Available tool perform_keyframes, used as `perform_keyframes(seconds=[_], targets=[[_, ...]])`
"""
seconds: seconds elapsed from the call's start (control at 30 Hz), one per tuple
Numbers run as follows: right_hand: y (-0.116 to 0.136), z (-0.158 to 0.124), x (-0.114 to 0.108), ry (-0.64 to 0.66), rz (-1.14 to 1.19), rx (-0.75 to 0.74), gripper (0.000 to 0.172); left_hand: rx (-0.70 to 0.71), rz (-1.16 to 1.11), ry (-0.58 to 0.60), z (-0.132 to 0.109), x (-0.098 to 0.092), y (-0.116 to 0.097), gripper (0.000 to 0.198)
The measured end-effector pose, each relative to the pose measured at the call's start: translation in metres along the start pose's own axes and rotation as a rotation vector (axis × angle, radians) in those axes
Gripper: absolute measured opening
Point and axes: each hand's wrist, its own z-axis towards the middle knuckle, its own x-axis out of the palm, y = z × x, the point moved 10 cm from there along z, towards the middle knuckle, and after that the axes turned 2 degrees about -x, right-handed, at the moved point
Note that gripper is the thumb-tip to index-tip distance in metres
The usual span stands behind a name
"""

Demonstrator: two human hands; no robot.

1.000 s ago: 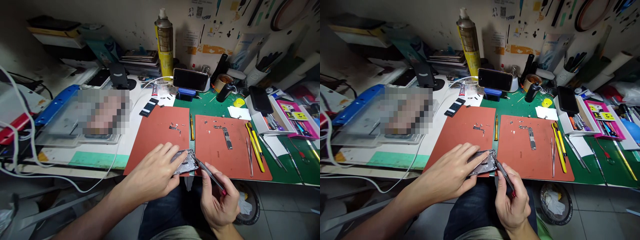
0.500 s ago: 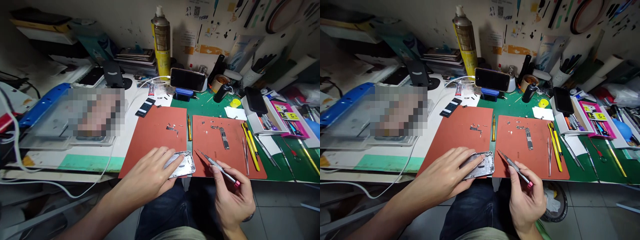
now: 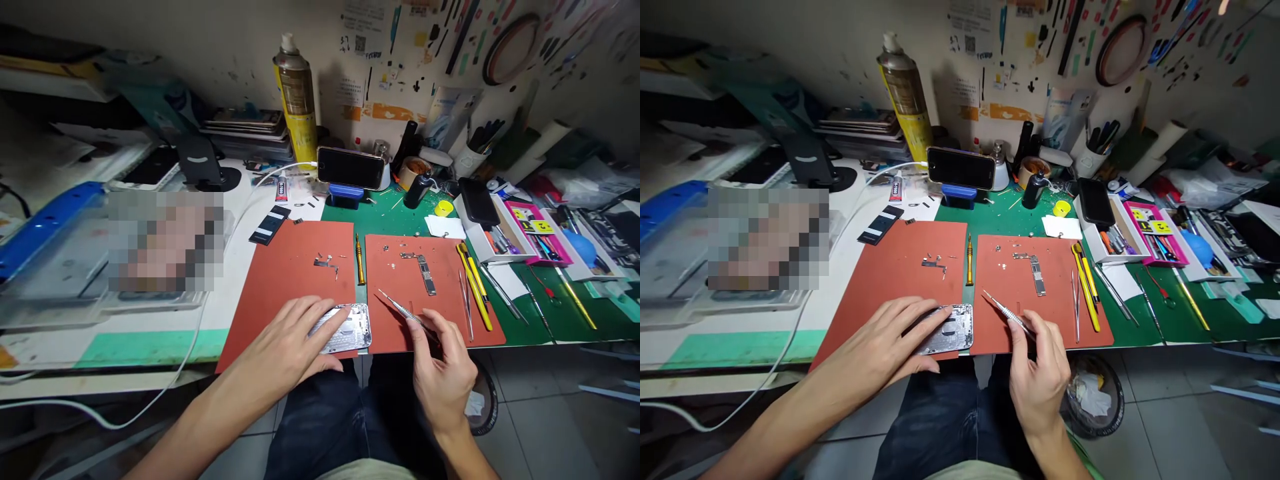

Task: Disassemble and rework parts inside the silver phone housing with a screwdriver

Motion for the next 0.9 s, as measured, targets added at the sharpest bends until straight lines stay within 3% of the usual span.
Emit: perform_keyframes(seconds=[0.17, 0.43, 0.73, 0.9], targets=[[0.008, 0.018, 0.004, 0.065, -0.203, -0.205, 0.021, 0.011, -0.014, -0.041, -0.003, -0.008, 0.0, 0.065], [-0.014, 0.026, -0.026, -0.137, -0.578, -0.159, 0.025, -0.021, -0.06, -0.131, -0.013, -0.015, 0.025, 0.063], [-0.018, 0.029, -0.011, -0.062, -0.82, -0.142, 0.019, 0.005, -0.016, -0.127, -0.022, -0.014, 0.031, 0.064], [-0.02, 0.034, -0.026, -0.036, -0.769, -0.098, 0.02, 0.05, -0.007, -0.099, -0.03, -0.005, 0.036, 0.069]])
